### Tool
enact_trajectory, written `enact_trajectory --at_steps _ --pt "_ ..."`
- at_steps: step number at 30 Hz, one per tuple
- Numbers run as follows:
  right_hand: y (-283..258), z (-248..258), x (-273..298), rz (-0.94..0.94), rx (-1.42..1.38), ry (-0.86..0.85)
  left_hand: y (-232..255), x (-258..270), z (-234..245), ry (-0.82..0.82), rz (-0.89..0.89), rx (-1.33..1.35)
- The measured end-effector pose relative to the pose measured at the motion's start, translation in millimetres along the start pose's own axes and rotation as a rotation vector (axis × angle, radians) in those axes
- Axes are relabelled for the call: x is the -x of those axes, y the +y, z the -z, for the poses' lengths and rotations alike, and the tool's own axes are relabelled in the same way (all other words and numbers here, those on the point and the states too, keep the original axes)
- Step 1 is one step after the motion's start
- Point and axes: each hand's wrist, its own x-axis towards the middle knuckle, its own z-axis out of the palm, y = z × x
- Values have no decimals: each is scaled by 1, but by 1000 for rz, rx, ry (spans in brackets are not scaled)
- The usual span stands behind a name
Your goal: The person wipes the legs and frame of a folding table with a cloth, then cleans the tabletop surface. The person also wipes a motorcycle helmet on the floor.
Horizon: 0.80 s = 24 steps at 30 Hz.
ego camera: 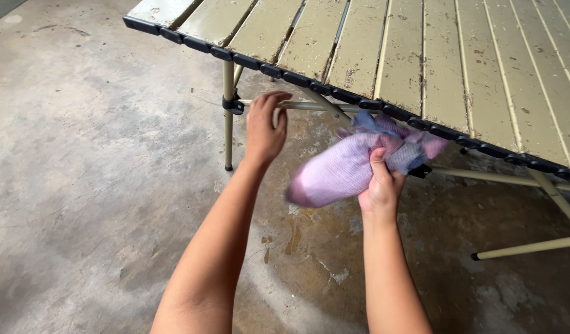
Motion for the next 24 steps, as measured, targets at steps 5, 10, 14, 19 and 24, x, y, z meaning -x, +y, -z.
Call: enact_trajectory --at_steps 5,10,14,19,24 --pt "-20 -56 -2 -22 -22 -109 -21 -3 28 91 48 145" --pt "-46 -108 0 76 -39 -33 -47 -7 66 130 110 334" --pt "-43 -105 22 45 187 -67 -67 -10 92 238 213 326" --pt "-36 -81 41 188 725 -242 -79 -7 95 299 276 348" --pt "-50 -54 15 745 827 -7 -87 -4 82 256 364 357"
